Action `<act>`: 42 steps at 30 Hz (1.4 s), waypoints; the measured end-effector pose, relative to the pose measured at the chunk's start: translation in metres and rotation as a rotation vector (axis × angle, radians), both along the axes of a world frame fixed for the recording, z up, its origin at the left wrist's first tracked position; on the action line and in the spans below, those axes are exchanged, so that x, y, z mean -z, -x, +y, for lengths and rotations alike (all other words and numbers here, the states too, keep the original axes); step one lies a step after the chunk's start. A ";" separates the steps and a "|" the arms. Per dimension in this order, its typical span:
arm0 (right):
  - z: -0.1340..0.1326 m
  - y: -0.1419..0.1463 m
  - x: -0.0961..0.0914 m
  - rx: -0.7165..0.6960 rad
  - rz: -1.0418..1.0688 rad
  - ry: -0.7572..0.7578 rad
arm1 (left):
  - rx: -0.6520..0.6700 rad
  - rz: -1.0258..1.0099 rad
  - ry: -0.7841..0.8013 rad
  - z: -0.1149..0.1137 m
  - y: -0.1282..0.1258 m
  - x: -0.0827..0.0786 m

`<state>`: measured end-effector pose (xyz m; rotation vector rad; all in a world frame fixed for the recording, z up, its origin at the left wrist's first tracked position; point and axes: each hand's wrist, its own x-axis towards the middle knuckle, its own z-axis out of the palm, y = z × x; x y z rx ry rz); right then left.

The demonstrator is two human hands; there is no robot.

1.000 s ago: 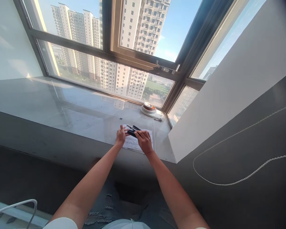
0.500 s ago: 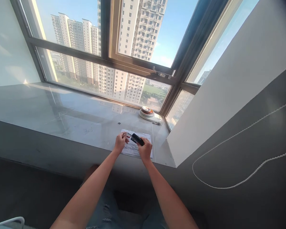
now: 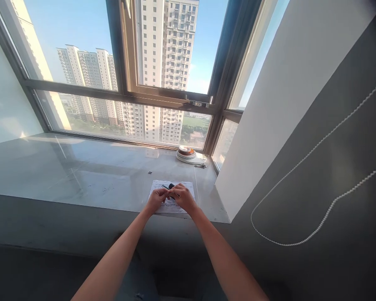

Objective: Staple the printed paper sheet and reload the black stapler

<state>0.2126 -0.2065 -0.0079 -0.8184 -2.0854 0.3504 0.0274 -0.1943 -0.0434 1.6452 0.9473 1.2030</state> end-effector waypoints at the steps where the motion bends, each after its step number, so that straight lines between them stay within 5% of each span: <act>1: 0.000 0.000 -0.002 0.000 0.036 0.013 | -0.006 -0.005 0.004 0.000 0.000 0.000; 6: 0.012 -0.023 -0.009 0.160 0.213 0.033 | -0.097 -0.077 0.091 0.002 0.001 0.004; 9: 0.039 -0.064 -0.002 0.474 0.199 0.054 | -0.120 -0.053 0.084 0.003 0.000 0.006; 12: 0.067 -0.105 0.016 0.841 0.043 0.246 | -0.109 -0.012 0.082 0.002 -0.002 0.005; 14: 0.079 -0.121 0.029 0.886 -0.002 0.293 | -0.118 0.004 0.090 0.001 -0.002 0.004; 23: 0.089 -0.127 0.051 0.816 -0.122 0.275 | -0.188 -0.038 0.095 0.010 0.002 -0.008; 27: 0.074 -0.113 0.043 0.744 0.011 0.182 | -0.472 0.268 -0.052 0.041 0.037 -0.016; 30: 0.053 -0.085 0.033 0.499 0.182 0.166 | -0.647 0.515 -0.044 0.075 0.065 -0.011; 35: 0.021 -0.043 0.027 0.128 0.069 0.107 | -0.597 0.701 -0.121 0.120 0.082 0.007; 42: 0.014 -0.038 0.026 0.073 -0.049 0.216 | -0.564 0.728 -0.130 0.128 0.078 0.012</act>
